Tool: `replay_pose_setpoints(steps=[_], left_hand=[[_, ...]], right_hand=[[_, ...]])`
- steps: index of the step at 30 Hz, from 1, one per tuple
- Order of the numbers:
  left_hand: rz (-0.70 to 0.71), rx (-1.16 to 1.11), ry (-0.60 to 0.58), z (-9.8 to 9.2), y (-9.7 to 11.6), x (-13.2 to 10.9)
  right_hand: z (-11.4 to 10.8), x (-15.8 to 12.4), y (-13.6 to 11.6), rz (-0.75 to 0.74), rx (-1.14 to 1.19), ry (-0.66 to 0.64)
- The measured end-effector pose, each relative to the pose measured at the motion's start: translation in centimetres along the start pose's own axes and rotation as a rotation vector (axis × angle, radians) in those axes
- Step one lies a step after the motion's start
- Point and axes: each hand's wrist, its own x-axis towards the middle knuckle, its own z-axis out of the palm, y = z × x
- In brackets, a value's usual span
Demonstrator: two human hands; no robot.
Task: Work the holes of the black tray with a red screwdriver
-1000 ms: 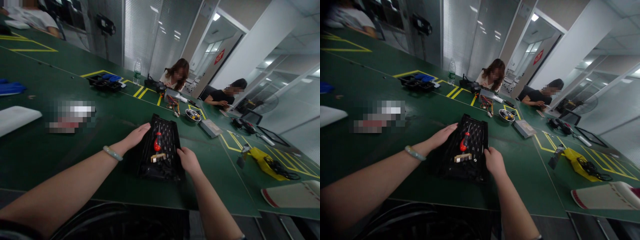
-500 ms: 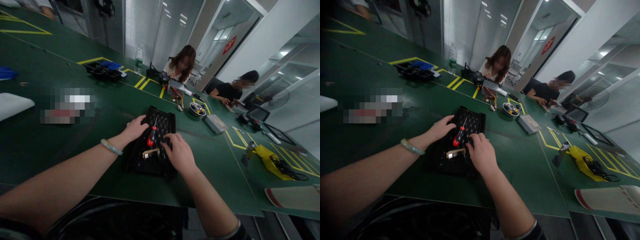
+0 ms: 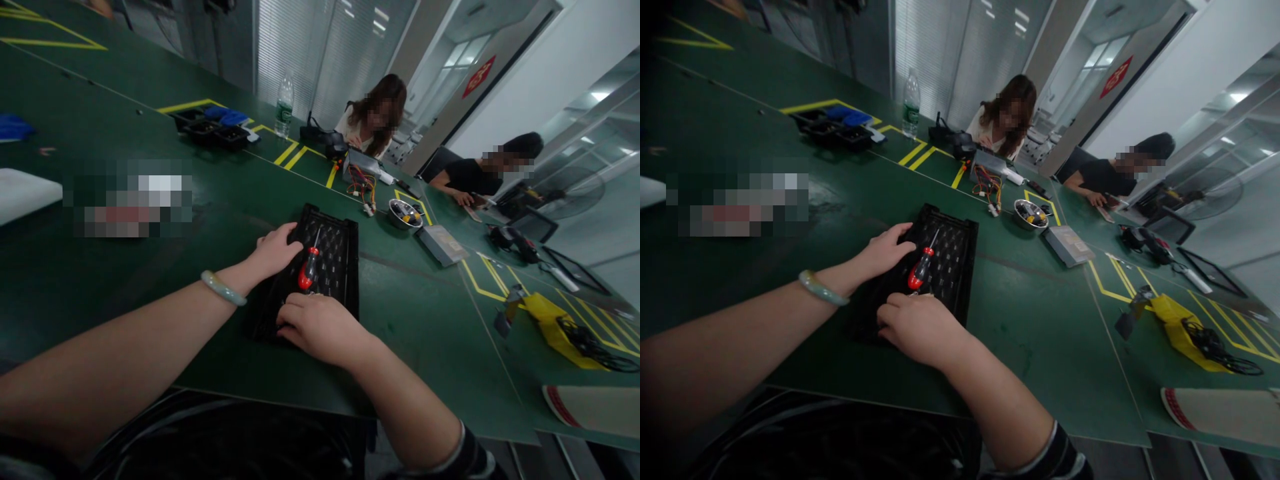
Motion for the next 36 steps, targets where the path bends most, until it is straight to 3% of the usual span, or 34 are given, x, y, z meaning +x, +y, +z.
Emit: replay_pose_setpoints(steps=[10, 20, 25, 29, 32, 36], left_hand=[[-0.002, 0.025, -0.003, 0.0, 0.2, -0.1], [0.004, 0.058, 0.000, 0.4, -0.3, 0.1], [0.007, 0.057, -0.001, 0.5, -0.4, 0.3], [0.014, 0.055, -0.003, 0.5, -0.4, 0.3], [0.017, 0.058, 0.001, 0.5, -0.5, 0.3], [0.012, 0.067, 0.008, 0.6, -0.5, 0.3]], right_hand=[[0.5, -0.6, 1.4, -0.011, 0.237, 0.016], [-0.1, -0.3, 1.3, -0.080, 0.250, 0.028], [-0.8, -1.6, 3.3, 0.255, 0.191, 0.252], [-0.9, -2.8, 5.3, 0.408, 0.133, 0.311], [-0.6, -3.0, 5.5, 0.421, 0.110, 0.332], [0.3, -2.4, 5.1, 0.256, 0.083, 0.243]])
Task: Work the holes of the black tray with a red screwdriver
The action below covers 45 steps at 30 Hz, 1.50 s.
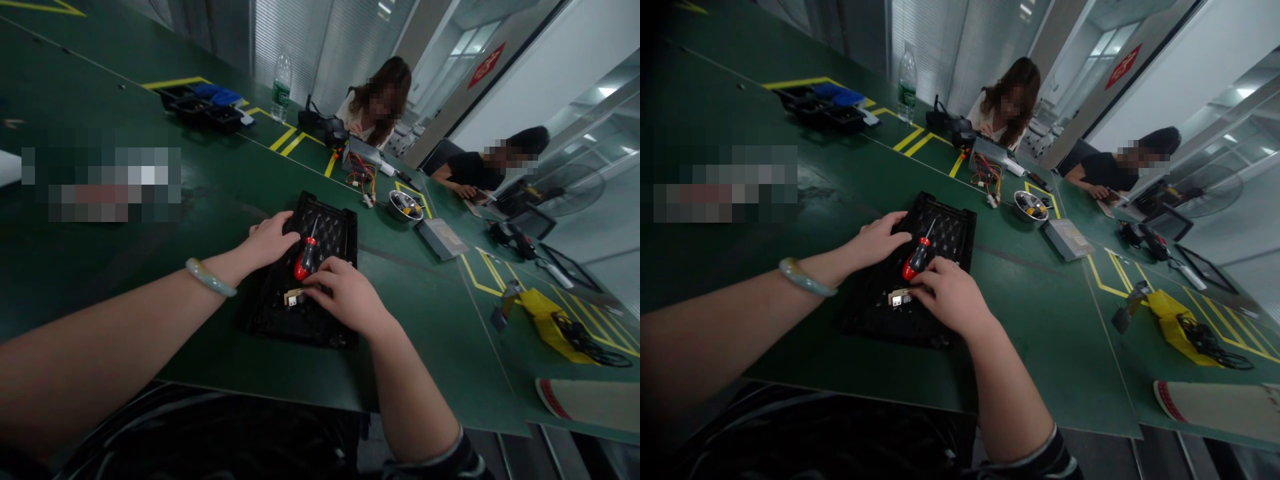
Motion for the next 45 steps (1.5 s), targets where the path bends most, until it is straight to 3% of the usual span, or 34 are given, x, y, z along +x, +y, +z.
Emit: replay_pose_setpoints(steps=[4, 11, 18, 26, 45], left_hand=[[-0.004, 0.010, -0.003, 0.0, 0.0, 0.0], [0.004, 0.019, -0.023, -0.6, 0.5, -0.4], [-0.011, 0.027, -0.036, -0.9, 0.9, -0.7], [0.010, 0.008, -0.027, -0.9, 0.7, -0.7], [-0.004, 0.010, -0.029, -1.1, 1.1, -1.0]], right_hand=[[0.8, 0.4, -0.1, -0.081, 0.015, -0.062], [-1.0, -0.6, -1.8, 0.096, 0.234, 0.118], [-1.8, -1.9, -4.2, 0.158, 0.272, -0.145], [-1.2, -2.2, -5.6, 0.070, 0.053, -0.337], [-0.6, -2.3, -5.5, 0.016, 0.078, -0.262]])
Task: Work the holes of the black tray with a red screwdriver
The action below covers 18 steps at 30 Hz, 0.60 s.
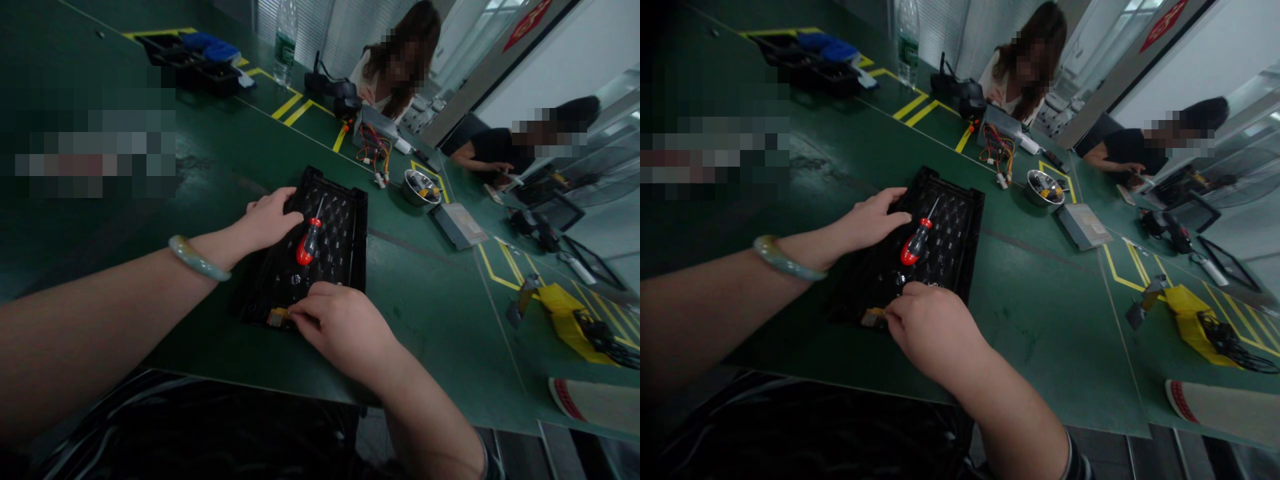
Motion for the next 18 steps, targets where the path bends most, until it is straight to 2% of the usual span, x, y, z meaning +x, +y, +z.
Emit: replay_pose_setpoints(steps=[9, 18], left_hand=[[0.010, -0.008, -0.002, 0.03, -0.09, 0.07], [0.010, 0.012, -0.011, 0.02, -0.24, 0.14]], right_hand=[[0.07, 0.32, -0.29, -0.035, -0.089, -0.036], [-0.06, 0.15, 0.05, -0.033, -0.077, -0.029]])
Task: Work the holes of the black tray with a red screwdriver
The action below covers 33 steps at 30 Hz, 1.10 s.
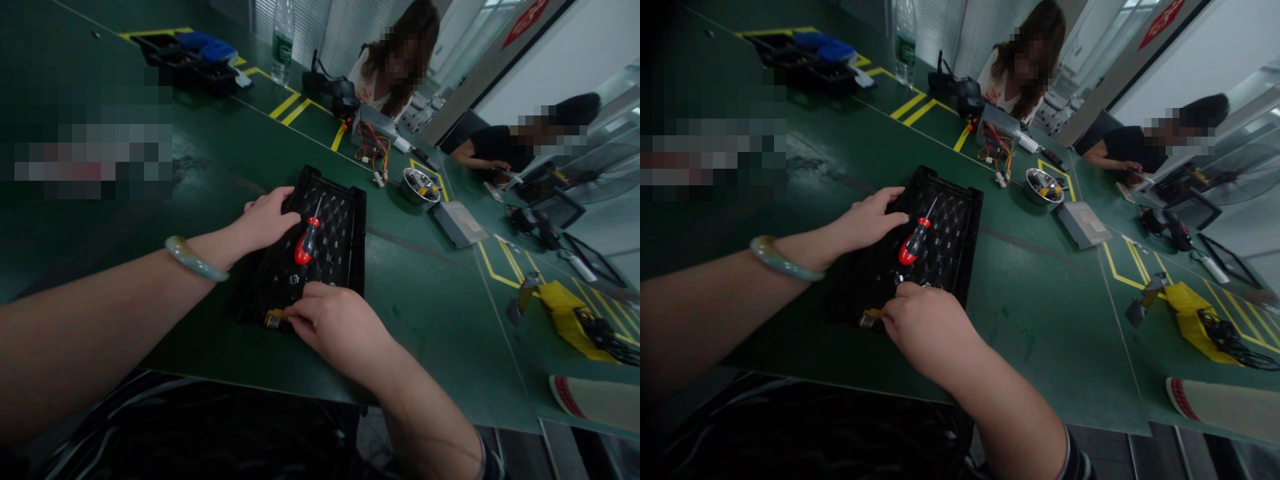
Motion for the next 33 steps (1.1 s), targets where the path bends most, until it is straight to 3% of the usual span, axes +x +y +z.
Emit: replay_pose_setpoints(steps=[10, 14, 17, 22, 33], left_hand=[[0.006, 0.006, 0.012, 0.1, 0.0, 0.0], [-0.002, -0.016, 0.007, 0.0, -0.1, -0.1], [0.001, -0.032, -0.001, 0.0, -0.2, -0.1], [0.016, 0.010, -0.028, -0.1, -0.1, -0.3], [0.083, 0.167, -0.108, 0.5, 0.8, -1.8]], right_hand=[[-0.6, -0.1, 0.1, -0.018, 0.038, -0.022], [-0.6, 0.5, 1.7, 0.023, 0.180, 0.246], [-0.3, 1.2, 3.5, 0.109, 0.071, 0.389], [0.5, 2.0, 5.4, 0.044, -0.110, 0.371], [0.8, 2.1, 5.5, -0.058, -0.259, 0.288]])
